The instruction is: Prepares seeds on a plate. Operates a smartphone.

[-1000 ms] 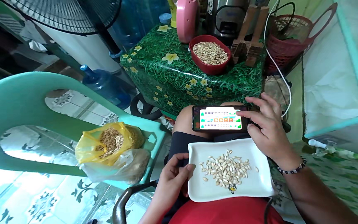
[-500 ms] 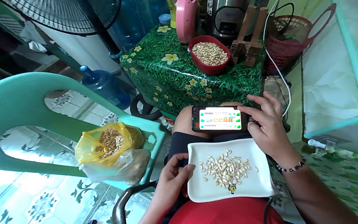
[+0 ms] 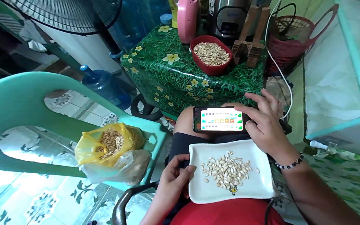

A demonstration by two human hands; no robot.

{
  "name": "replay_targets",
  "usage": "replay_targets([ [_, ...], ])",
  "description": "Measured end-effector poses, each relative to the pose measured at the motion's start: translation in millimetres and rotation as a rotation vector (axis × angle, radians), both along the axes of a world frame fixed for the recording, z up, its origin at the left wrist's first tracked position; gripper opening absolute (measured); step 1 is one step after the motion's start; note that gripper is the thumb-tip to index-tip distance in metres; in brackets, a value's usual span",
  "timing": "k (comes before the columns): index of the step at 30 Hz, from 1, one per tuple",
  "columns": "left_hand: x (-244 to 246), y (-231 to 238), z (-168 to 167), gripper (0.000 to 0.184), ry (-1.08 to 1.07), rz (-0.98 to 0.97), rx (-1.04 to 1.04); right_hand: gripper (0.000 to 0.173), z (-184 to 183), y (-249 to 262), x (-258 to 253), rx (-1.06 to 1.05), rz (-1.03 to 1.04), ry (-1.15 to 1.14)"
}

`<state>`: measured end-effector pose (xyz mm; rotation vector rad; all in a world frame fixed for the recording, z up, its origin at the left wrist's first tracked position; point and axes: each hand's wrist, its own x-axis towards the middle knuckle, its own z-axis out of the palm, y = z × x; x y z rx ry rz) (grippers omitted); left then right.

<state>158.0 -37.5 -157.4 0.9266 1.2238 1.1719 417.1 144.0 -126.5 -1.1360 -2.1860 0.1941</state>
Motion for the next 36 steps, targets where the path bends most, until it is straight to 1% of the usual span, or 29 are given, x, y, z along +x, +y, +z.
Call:
replay_targets([
  [29,0,0,-2,0.029,-0.003,-0.003,0.004,0.043,-1,2,-3,-0.010,-0.006,-0.027],
  [33,0,0,-2,0.029,-0.002,-0.002,0.006,0.046,5,-1,2,-0.033,0.018,0.021],
  [36,0,0,-1,0.029,0.000,0.000,0.011,0.044,8,-2,9,-0.018,0.029,0.043],
])
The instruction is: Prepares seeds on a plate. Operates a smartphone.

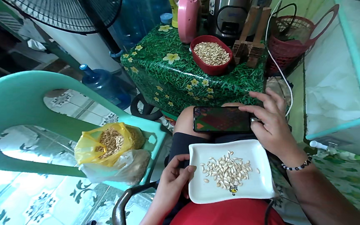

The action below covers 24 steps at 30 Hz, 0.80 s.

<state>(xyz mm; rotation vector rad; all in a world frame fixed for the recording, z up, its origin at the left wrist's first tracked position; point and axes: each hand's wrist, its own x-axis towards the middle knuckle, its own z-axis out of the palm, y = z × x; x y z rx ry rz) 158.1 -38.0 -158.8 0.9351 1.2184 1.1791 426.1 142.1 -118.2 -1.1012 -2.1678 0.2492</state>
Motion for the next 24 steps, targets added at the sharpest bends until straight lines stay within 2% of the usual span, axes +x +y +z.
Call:
replay_targets([
  [12,2,1,1,0.027,-0.006,0.007,-0.003,0.038,-6,-5,14,0.011,-0.003,0.016],
  [24,3,1,3,0.025,0.020,0.013,-0.009,0.041,-7,-14,-8,0.021,0.093,-0.008],
])
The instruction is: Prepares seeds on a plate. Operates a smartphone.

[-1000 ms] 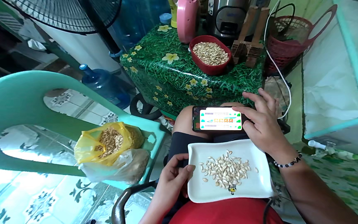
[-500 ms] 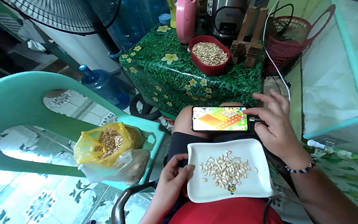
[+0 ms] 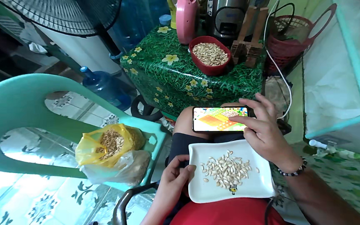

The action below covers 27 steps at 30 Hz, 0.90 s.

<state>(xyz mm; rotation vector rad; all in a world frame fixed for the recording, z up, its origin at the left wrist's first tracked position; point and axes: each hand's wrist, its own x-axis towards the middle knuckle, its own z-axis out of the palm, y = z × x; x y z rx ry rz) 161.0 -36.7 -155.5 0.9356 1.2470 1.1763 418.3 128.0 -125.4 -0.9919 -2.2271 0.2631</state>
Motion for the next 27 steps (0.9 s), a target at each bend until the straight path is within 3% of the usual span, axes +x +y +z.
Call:
replay_targets([
  [18,-2,-1,-2,0.025,-0.013,-0.014,-0.002,0.044,11,4,-27,0.013,0.052,-0.141],
  [24,-3,0,-3,0.026,0.003,-0.024,0.017,0.079,19,14,-4,-0.090,0.068,-0.274],
  [27,-2,0,-2,0.026,-0.002,-0.026,0.014,0.088,17,20,5,-0.119,0.076,-0.300],
])
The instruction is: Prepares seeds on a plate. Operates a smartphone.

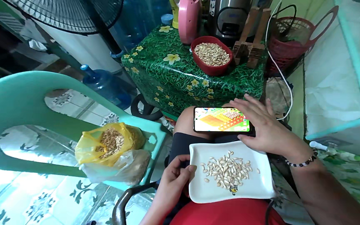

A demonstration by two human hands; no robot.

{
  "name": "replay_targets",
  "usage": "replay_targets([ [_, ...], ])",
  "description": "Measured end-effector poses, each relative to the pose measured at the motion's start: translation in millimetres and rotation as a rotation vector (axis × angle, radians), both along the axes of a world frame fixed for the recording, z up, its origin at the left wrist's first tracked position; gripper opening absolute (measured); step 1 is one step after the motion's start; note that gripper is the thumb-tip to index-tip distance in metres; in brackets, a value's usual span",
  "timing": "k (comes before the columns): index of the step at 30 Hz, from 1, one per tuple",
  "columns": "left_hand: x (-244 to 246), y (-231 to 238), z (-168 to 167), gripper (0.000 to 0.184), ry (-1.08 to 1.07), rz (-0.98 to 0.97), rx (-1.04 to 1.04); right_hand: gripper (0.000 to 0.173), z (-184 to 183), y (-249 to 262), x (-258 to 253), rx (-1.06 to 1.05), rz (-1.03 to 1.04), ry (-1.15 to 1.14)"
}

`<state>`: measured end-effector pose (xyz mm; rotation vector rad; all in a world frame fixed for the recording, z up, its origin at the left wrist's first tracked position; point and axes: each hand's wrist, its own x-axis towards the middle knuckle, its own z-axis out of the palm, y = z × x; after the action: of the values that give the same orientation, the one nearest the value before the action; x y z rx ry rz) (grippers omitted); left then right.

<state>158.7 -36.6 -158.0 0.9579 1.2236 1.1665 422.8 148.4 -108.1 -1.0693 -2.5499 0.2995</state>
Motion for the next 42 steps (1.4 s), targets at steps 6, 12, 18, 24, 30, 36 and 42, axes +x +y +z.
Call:
replay_targets([
  [6,0,0,0,0.026,-0.007,-0.001,0.000,0.102,2,3,-6,-0.029,0.009,-0.031],
  [12,0,0,-1,0.026,-0.008,0.003,0.009,0.108,4,7,-14,-0.021,0.015,-0.068],
  [18,0,-1,-1,0.025,-0.013,0.012,0.012,0.114,7,14,-12,-0.039,0.056,-0.056],
  [24,0,-1,-1,0.026,-0.011,-0.003,0.010,0.116,14,19,-10,-0.010,0.097,-0.068],
  [30,0,-2,-1,0.026,-0.007,0.004,0.010,0.116,7,25,-5,-0.051,0.113,-0.001],
  [36,0,0,0,0.025,-0.006,0.001,0.013,0.115,0,21,-2,-0.047,0.098,0.018],
  [42,1,-1,0,0.026,0.000,0.010,0.006,0.105,5,17,-3,-0.068,0.109,-0.007],
])
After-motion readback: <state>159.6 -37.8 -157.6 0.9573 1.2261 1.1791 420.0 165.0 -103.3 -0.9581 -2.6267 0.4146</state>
